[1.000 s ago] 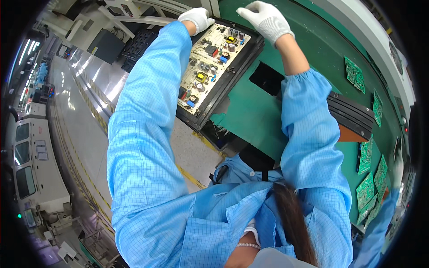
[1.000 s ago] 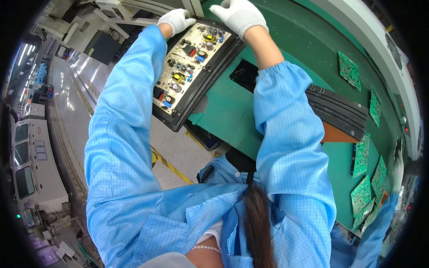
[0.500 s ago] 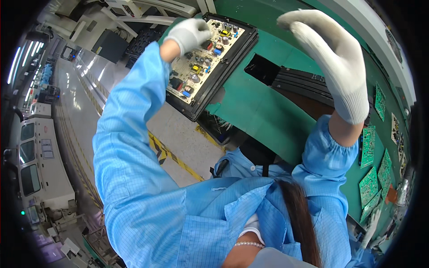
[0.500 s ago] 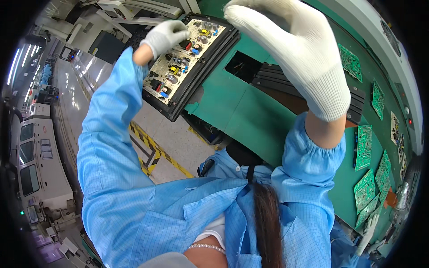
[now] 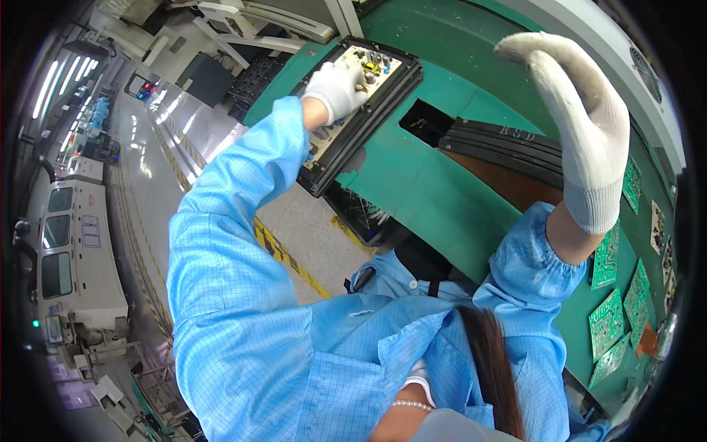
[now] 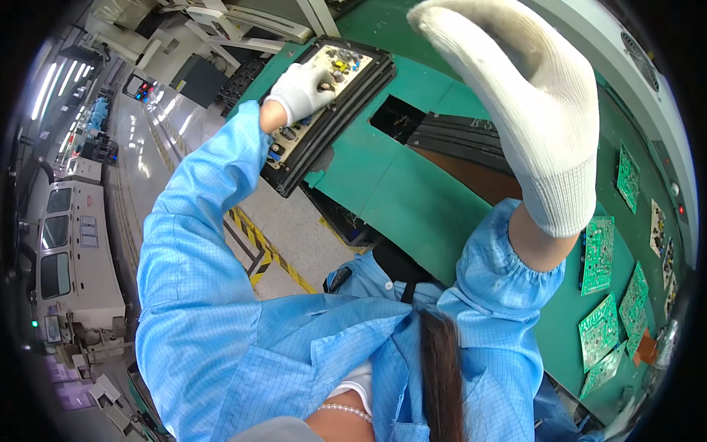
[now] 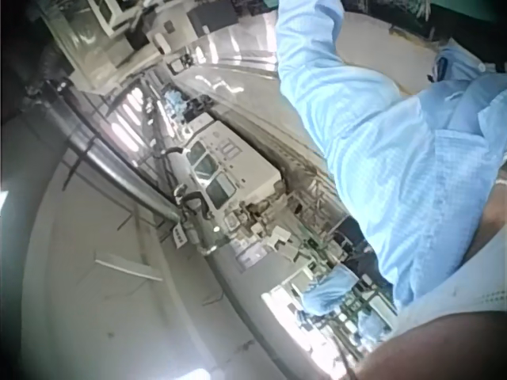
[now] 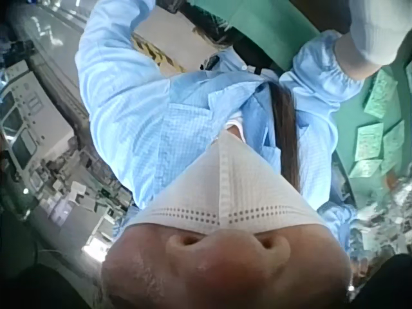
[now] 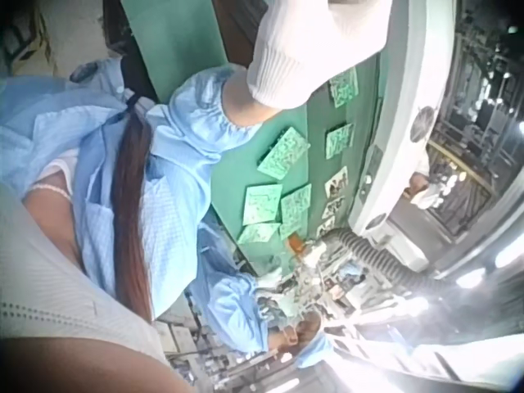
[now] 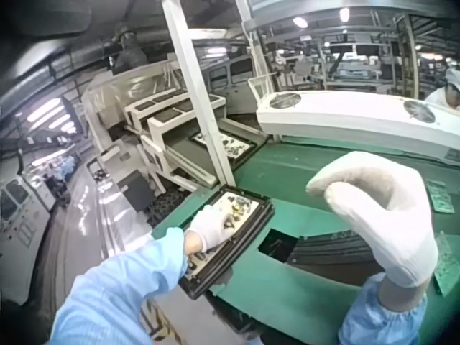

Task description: Picking up, inspecting, and placing electronic circuit boards on a production line.

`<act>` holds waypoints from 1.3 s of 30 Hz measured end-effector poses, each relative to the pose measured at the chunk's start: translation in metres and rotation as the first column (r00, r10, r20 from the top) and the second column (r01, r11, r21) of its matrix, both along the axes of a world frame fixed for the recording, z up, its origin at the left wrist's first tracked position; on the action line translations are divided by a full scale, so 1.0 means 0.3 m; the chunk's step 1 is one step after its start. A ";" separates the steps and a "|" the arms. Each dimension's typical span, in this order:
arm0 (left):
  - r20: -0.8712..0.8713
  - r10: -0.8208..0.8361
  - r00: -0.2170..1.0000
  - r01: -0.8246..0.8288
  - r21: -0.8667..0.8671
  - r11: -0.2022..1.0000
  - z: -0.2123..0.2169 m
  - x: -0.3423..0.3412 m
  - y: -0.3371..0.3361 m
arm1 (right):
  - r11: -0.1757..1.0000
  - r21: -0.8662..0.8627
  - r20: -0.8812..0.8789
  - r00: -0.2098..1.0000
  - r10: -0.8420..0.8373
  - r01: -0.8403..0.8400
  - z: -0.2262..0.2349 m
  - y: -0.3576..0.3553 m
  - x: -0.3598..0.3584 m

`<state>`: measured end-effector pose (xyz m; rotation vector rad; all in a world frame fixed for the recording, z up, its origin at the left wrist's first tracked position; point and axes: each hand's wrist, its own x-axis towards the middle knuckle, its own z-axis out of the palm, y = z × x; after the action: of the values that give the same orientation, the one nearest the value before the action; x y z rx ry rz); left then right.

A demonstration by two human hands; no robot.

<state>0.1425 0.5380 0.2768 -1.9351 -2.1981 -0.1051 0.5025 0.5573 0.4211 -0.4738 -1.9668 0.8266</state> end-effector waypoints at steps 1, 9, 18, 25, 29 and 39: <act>-0.003 0.007 1.000 -0.007 0.001 1.000 -0.002 0.004 0.002 | 1.000 -0.009 -0.028 0.999 0.016 -0.016 -0.001 0.000 0.004; 0.029 -0.235 0.972 0.227 0.161 0.960 -0.001 -0.001 0.002 | 0.999 -0.037 -0.071 0.997 0.012 -0.015 0.020 -0.009 0.015; 0.278 -0.267 0.923 0.214 0.207 0.955 0.058 -0.051 -0.011 | 0.997 0.066 -0.036 0.999 -0.023 0.026 0.002 0.011 -0.009; 0.487 -0.228 0.843 0.061 0.335 0.940 0.187 -0.091 -0.081 | 0.999 0.038 -0.039 0.999 0.024 -0.023 -0.013 0.009 -0.045; 0.566 -0.358 0.743 0.091 0.443 0.892 0.253 -0.062 -0.146 | 0.993 0.117 0.001 1.000 0.002 -0.002 -0.034 0.016 -0.085; 0.486 -0.678 0.551 0.481 0.479 0.734 0.262 0.153 -0.234 | 0.460 0.885 0.213 0.941 -0.264 -0.071 -0.020 0.042 -0.321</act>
<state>0.1883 0.4678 0.3552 -2.6128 -1.5139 -1.3083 0.4061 0.5699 0.4151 -0.0617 -2.3221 -0.4829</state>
